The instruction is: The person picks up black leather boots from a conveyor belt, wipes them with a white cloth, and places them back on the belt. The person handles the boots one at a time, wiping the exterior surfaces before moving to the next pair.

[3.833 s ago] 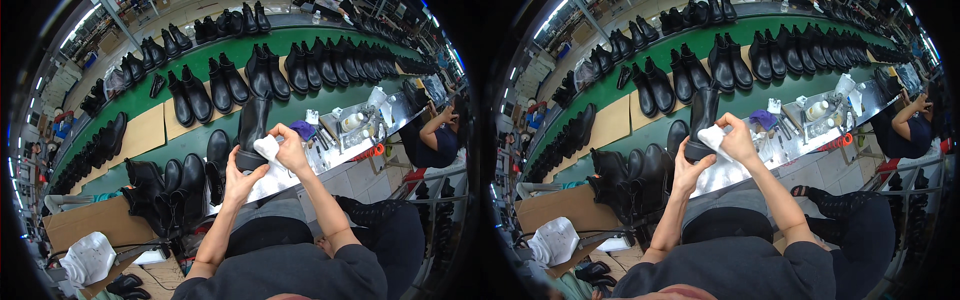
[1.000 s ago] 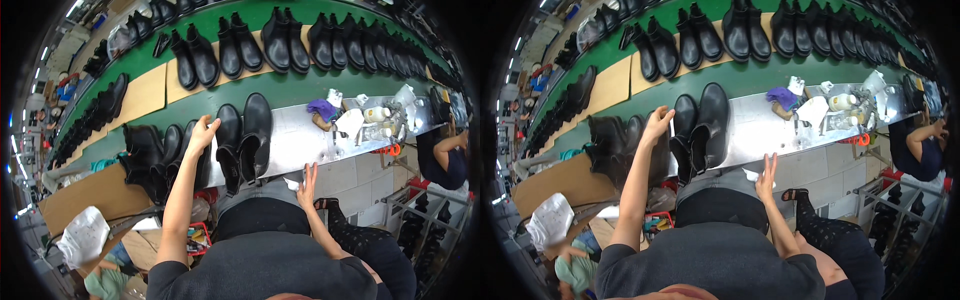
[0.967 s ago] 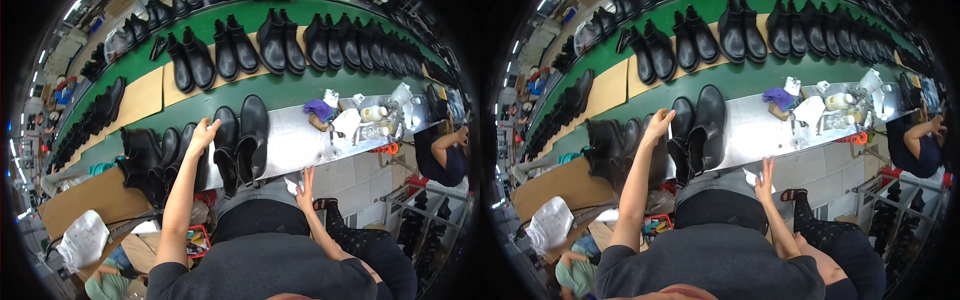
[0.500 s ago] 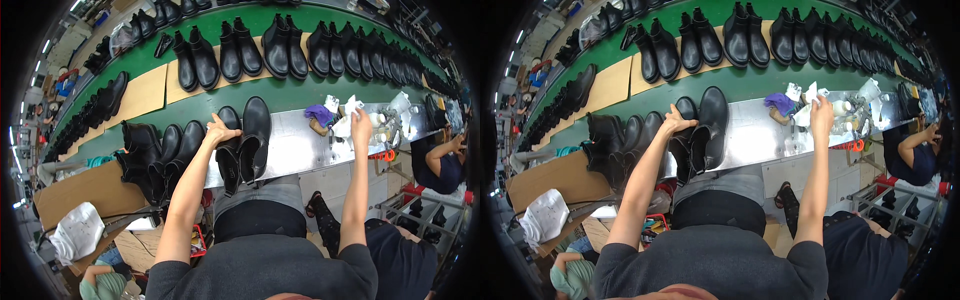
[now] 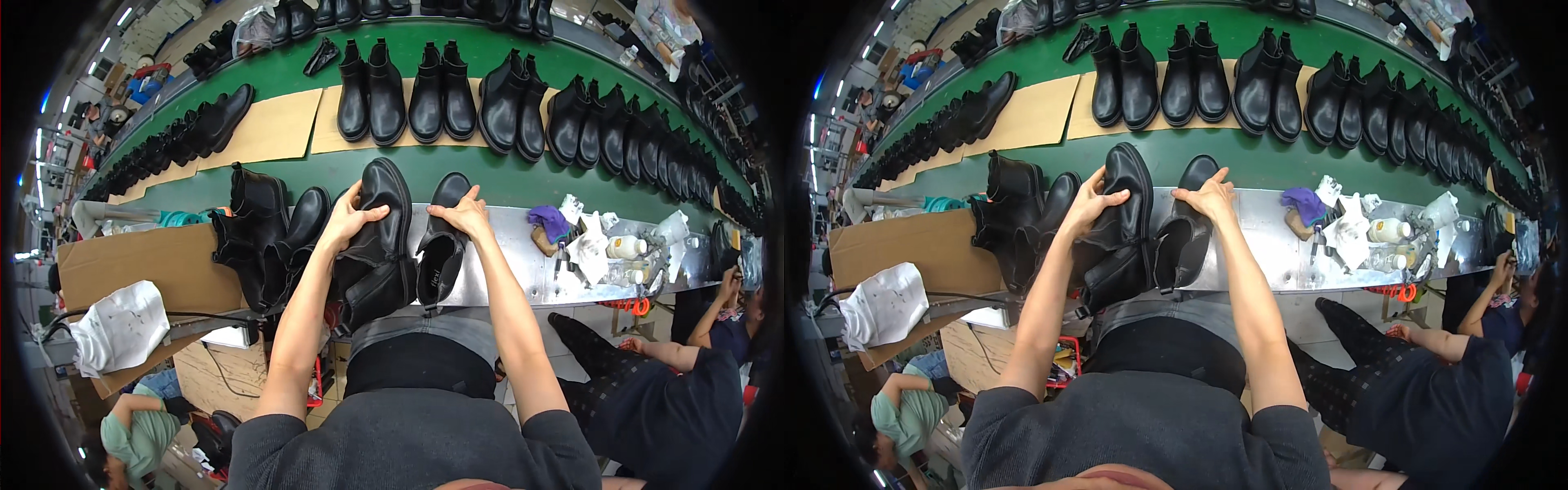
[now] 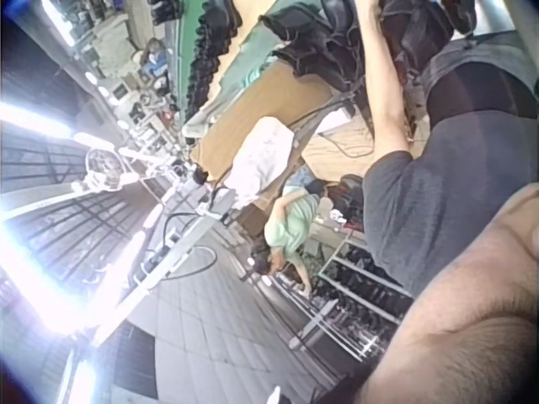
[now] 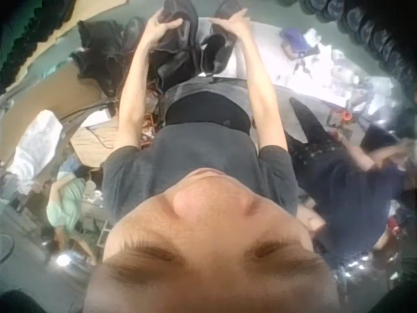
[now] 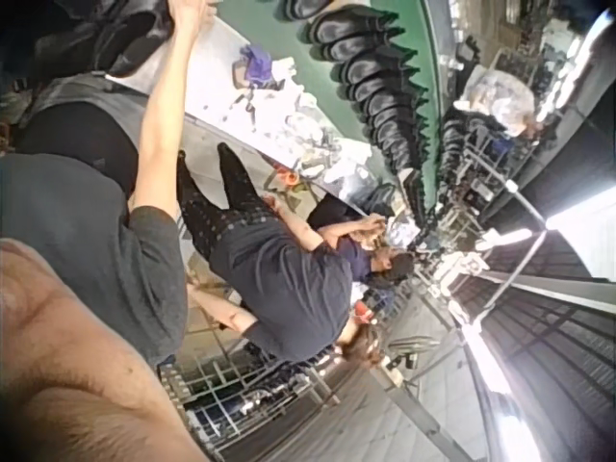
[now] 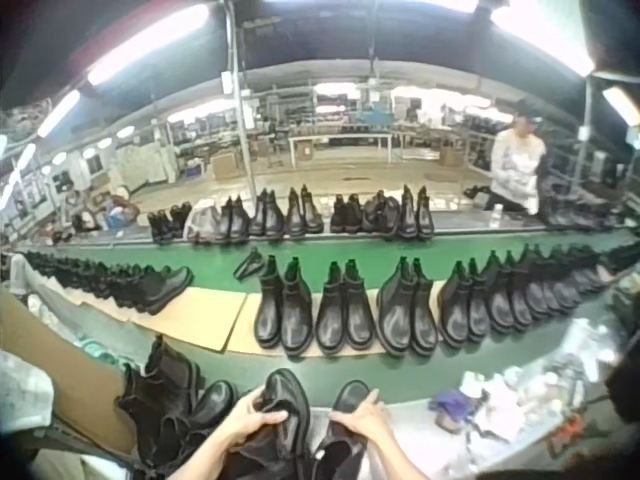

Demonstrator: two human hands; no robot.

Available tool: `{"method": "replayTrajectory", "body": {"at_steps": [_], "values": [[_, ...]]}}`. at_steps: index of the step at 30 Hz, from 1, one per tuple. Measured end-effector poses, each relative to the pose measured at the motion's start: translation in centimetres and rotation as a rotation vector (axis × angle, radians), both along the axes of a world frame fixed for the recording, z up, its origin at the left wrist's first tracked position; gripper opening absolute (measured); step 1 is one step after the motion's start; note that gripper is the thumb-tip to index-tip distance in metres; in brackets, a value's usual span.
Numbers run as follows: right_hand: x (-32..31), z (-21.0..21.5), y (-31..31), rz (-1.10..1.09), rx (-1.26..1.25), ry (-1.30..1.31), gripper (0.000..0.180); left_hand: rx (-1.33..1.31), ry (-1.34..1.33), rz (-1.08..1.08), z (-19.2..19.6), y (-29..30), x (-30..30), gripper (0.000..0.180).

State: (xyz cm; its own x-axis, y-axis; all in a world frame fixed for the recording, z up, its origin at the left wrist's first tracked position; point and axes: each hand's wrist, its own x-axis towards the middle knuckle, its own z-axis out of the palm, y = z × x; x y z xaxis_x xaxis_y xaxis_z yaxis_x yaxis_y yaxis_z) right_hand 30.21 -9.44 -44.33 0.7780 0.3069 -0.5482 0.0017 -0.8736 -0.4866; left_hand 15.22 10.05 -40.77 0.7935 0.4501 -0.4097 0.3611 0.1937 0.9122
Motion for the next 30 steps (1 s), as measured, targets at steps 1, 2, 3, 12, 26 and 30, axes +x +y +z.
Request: {"method": "replayTrajectory", "body": {"at_steps": [1, 2, 3, 12, 26, 30], "values": [[0.2, -1.0, -0.1, -0.001, 0.018, -0.023, 0.129, -0.031, -0.021, -0.012, 0.8, -0.1, 0.1, 0.086], [0.5, -1.9, -0.3, -0.004, 0.037, -0.046, 0.127, -0.061, -0.041, -0.027, 1.4, -0.3, 0.2, 0.084], [0.5, -2.5, -0.7, 0.002, 0.079, -0.089, 0.118, -0.085, -0.085, -0.032, 2.0, -0.5, 0.0, 0.076], [-2.0, 0.7, -9.3, -0.256, 1.073, 0.696, 0.050, -0.422, -0.200, -0.082, 3.1, -0.5, -2.9, 0.040], [-4.9, 3.7, -7.9, -0.206, 1.335, 0.840, 0.060, -1.021, -0.296, -0.031, 5.3, -3.7, -3.5, 0.033], [-2.4, 3.3, -10.6, -0.155, 1.146, 0.616, 0.064, -0.253, -0.206, -0.324, 6.0, -1.1, -0.2, 0.074]]}}
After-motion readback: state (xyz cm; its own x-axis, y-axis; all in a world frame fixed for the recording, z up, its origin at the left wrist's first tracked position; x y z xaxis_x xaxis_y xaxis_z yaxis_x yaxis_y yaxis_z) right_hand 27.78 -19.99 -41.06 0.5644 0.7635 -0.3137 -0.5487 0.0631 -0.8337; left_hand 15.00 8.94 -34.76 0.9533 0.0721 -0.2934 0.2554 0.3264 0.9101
